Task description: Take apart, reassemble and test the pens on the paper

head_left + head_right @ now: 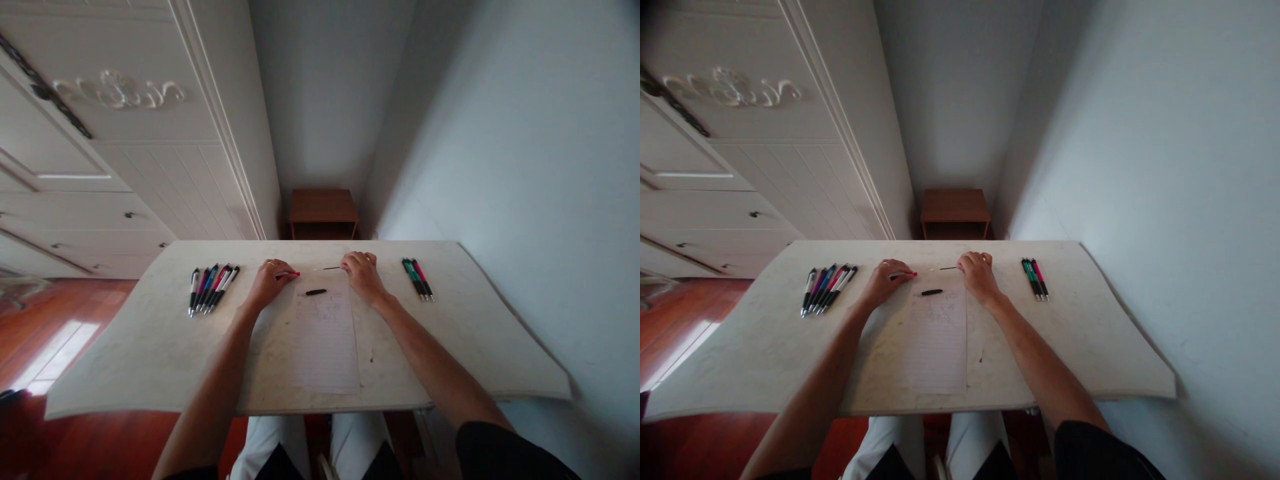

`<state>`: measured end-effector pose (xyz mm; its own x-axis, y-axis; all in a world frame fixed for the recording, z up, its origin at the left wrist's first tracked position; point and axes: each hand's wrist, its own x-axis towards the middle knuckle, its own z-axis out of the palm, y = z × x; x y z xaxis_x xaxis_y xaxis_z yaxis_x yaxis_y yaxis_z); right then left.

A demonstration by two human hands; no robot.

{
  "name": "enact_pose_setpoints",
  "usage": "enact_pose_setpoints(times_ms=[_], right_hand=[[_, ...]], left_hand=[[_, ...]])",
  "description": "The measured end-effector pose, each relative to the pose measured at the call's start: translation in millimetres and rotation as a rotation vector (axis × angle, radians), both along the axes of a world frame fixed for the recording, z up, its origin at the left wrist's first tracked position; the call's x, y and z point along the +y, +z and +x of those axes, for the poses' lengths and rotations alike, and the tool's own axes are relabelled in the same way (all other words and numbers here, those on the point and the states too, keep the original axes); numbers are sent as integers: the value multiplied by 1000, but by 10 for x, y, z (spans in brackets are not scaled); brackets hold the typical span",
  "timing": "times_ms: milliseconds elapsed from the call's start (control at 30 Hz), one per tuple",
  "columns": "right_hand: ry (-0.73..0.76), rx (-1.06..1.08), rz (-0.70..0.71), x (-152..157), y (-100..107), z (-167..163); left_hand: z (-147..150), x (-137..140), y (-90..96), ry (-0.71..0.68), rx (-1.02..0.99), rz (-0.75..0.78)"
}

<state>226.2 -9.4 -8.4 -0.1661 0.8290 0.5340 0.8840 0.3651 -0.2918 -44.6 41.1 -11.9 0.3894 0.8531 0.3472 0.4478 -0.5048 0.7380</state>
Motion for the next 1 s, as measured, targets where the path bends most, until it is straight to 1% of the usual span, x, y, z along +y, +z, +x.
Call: enact_pose_setpoints(times_ms=[100,167,200,267,333,400,533,600,733,1000], right_hand=[[-26,34,67,-27,78,-4],[-35,57,104,-47,129,-3],[-36,66,117,-55,148,-1],[-36,77,139,-64,171,6],[-34,78,152,-66,177,12],[-27,73,156,-64,172,13],[-11,52,139,-62,148,1],[5,29,124,-59,130,-6],[41,-9,83,-55,102,-16],[65,-24,57,-68,122,-20]], left_hand=[[55,-21,29,50,-372,-224],[79,-34,42,38,-608,-351],[86,-40,48,21,-683,-391],[95,-48,57,1,-733,-436],[102,-53,59,7,-688,-440],[114,-57,49,24,-595,-409],[161,-73,13,49,-323,-292],[193,-89,-6,46,-228,-237],[247,-121,-34,45,-172,-192],[259,-143,-45,58,-126,-202]])
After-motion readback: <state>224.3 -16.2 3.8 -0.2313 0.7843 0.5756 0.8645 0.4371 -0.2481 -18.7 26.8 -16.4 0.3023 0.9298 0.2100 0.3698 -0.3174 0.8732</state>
